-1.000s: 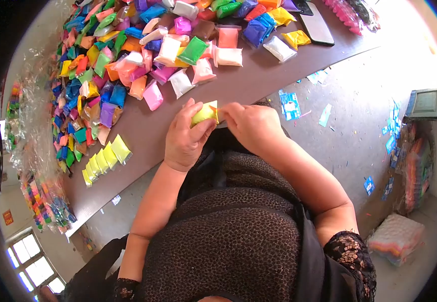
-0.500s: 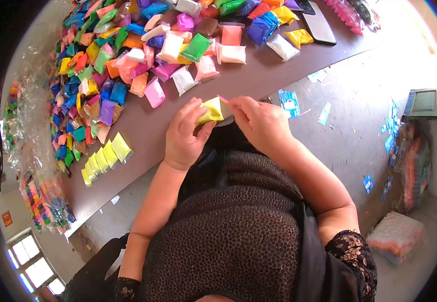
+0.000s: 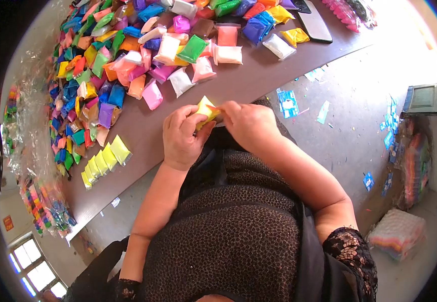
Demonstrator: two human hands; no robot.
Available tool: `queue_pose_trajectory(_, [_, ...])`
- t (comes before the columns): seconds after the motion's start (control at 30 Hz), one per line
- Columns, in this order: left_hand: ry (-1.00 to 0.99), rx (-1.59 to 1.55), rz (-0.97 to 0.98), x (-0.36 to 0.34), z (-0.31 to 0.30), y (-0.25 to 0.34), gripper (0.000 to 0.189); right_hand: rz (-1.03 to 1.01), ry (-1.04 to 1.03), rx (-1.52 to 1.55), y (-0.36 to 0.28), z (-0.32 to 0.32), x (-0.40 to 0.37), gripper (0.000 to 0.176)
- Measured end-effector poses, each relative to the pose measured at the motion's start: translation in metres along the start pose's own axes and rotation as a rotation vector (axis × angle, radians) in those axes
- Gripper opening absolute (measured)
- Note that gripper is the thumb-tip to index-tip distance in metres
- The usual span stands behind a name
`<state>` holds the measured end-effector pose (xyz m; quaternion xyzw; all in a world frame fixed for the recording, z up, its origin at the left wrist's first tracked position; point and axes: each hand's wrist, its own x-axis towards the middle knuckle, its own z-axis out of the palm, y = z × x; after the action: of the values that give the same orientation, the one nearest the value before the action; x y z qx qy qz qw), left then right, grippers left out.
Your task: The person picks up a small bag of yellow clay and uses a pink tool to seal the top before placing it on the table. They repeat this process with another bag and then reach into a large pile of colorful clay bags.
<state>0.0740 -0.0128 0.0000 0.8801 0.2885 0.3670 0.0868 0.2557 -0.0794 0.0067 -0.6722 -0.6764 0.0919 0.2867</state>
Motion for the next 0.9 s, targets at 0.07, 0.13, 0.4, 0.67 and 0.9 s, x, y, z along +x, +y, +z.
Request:
queue_pose_trajectory(0.07, [-0.020, 0.021, -0.016, -0.001, -0.001, 0.000, 0.030, -0.004, 0.010, 0.003, 0.001, -0.004, 0.004, 0.014])
queue_pose_trajectory(0.13, [0.003, 0.007, 0.013, -0.002, 0.002, -0.003, 0.032, 0.000, 0.023, 0.005, 0.000, -0.005, 0.004, 0.015])
queue_pose_trajectory(0.4, [-0.148, -0.071, -0.129, 0.001, -0.026, 0.013, 0.050, 0.087, 0.078, 0.038, 0.020, -0.021, 0.006, 0.015])
queue_pose_trajectory(0.67, [-0.337, -0.116, 0.160, -0.001, -0.022, -0.019, 0.055, 0.068, -0.052, 0.303, -0.003, -0.014, -0.003, 0.016])
queue_pose_trajectory(0.9, [-0.187, -0.070, 0.118, -0.005, -0.011, -0.007, 0.047, 0.025, 0.049, 0.030, 0.004, -0.004, -0.001, 0.010])
